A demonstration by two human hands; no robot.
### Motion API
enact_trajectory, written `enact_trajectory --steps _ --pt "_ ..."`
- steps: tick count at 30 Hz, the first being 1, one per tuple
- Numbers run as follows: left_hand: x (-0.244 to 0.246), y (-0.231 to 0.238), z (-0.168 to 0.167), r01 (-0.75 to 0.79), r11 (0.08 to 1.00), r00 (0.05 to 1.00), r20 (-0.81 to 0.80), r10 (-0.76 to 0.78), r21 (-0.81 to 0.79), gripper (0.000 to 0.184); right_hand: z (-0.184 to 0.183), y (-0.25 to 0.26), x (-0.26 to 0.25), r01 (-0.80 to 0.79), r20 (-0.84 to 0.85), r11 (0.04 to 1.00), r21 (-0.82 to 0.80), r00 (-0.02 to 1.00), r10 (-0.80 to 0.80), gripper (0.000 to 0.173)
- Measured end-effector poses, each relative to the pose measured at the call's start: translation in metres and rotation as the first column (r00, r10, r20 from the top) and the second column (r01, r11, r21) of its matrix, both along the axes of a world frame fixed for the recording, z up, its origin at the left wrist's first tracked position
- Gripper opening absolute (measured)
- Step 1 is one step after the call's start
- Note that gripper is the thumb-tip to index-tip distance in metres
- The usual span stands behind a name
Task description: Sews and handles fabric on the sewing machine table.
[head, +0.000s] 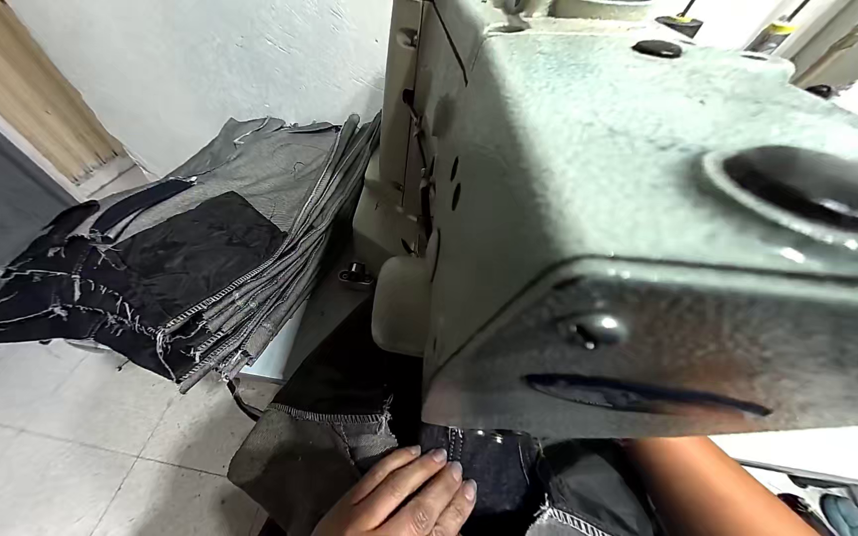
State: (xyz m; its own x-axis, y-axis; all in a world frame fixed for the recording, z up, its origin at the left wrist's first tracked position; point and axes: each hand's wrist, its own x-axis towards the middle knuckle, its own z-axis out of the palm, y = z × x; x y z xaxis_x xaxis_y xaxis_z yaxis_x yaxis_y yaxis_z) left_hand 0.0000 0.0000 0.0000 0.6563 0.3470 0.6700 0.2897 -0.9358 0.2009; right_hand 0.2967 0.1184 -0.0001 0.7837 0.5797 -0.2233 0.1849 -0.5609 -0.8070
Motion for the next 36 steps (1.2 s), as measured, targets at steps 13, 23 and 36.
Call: enact_trajectory --steps 13,23,36 --pt "-0.013 0.001 0.014 0.053 0.99 0.999 -0.004 -0.054 -0.132 0.02 0.005 -0.004 0.013 -0.753 0.186 0.635 0.171 0.658 0.73 0.025" --pt "-0.004 -0.04 0.022 0.038 0.821 0.988 0.147 0.057 -0.57 0.018 0.011 -0.003 0.014 -0.709 0.132 0.699 0.093 0.705 0.697 0.026" --pt "0.062 -0.037 0.036 0.298 -0.008 0.626 0.19 0.757 -0.954 0.035 0.021 -0.009 0.018 -0.817 0.007 0.345 0.462 0.393 0.92 0.021"
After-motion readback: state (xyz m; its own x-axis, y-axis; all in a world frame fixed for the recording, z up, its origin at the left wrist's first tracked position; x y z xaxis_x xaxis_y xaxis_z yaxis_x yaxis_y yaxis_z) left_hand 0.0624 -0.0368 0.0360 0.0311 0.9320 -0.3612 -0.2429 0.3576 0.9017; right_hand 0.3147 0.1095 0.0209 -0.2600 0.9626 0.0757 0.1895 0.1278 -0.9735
